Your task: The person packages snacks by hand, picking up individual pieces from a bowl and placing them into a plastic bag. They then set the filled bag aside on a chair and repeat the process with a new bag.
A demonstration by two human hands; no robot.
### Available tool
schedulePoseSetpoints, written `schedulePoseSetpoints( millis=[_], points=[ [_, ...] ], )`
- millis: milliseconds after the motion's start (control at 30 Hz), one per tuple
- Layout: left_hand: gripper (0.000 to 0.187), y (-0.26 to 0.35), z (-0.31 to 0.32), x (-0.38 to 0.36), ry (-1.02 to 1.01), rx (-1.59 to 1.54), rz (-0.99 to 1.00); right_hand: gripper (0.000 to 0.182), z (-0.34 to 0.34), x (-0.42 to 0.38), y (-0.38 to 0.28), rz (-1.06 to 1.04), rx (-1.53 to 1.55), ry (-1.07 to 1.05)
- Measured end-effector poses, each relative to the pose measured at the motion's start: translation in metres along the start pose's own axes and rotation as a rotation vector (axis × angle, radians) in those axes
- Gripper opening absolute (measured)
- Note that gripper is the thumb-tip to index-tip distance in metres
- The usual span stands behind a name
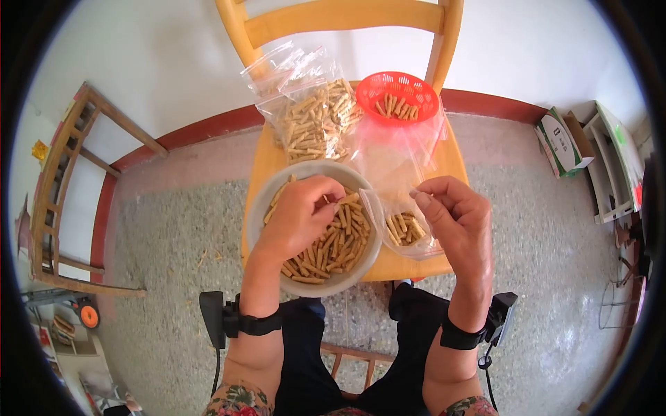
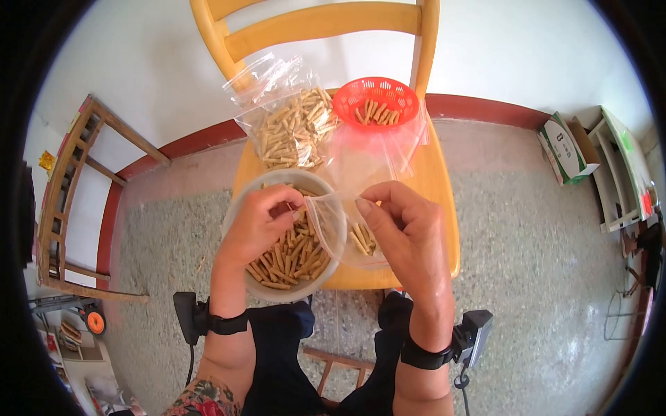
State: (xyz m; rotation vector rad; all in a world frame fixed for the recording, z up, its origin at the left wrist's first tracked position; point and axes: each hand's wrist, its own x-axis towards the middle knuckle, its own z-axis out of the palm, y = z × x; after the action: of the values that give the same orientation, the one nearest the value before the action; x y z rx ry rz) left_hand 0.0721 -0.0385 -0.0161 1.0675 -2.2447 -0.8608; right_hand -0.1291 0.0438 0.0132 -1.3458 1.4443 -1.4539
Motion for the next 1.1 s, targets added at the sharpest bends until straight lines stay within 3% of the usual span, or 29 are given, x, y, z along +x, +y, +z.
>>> schedulePoseSetpoints(
  millis=[33, 67, 133, 167, 400, 500, 600, 700, 833, 1000, 1067, 1100],
  points=[
    [0.006, 0.003, -0.005, 0.0, -0.002, -0.323, -0.132, 0.007, 0.0, 0.0, 0.0, -0.013, 0.004, 0.0],
    [0.006, 0.009, -0.009, -0.001, 0.007, -0.314, -0.123, 0.007, 0.001, 0.0, -0.001, 0.006, 0.01, 0.0],
    [0.009, 0.018, -0.014, -0.003, 0.103, -0.932, -0.102, 0.007, 0.001, 0.0, -0.001, 0.013, 0.021, -0.004],
    [0.02, 0.018, -0.016, -0.003, 0.107, -1.026, -0.076, 0.006, 0.002, 0.0, -0.001, 0.022, 0.025, -0.004],
    [0.028, 0.025, -0.02, -0.005, 0.053, -1.308, 0.016, 0.007, 0.005, -0.001, 0.001, 0.025, 0.068, -0.012],
    [0.03, 0.038, -0.016, -0.008, 0.056, -1.287, 0.038, 0.007, 0.008, -0.002, 0.001, 0.025, 0.051, -0.017],
    [0.024, 0.063, -0.008, -0.013, 0.137, -1.059, 0.053, 0.006, 0.008, -0.001, 0.008, -0.021, 0.044, -0.038],
    [0.02, 0.078, 0.009, -0.013, 0.169, -0.309, 0.239, 0.005, 0.008, -0.002, 0.006, -0.041, 0.039, -0.016],
    [0.018, 0.082, 0.019, -0.007, 0.343, -0.081, 0.316, 0.004, 0.004, -0.003, 0.002, -0.013, 0.085, 0.028],
    [0.01, 0.065, -0.006, -0.011, 0.464, -0.128, 0.087, 0.005, -0.008, -0.001, 0.001, 0.017, 0.036, 0.043],
    [0.007, 0.051, -0.017, -0.01, 0.304, -0.155, 0.011, 0.006, -0.008, 0.0, 0.003, -0.01, 0.08, 0.112],
    [0.004, 0.044, -0.019, -0.011, 0.233, -0.014, 0.01, 0.008, -0.01, 0.0, 0.005, -0.006, 0.096, 0.118]
  ],
)
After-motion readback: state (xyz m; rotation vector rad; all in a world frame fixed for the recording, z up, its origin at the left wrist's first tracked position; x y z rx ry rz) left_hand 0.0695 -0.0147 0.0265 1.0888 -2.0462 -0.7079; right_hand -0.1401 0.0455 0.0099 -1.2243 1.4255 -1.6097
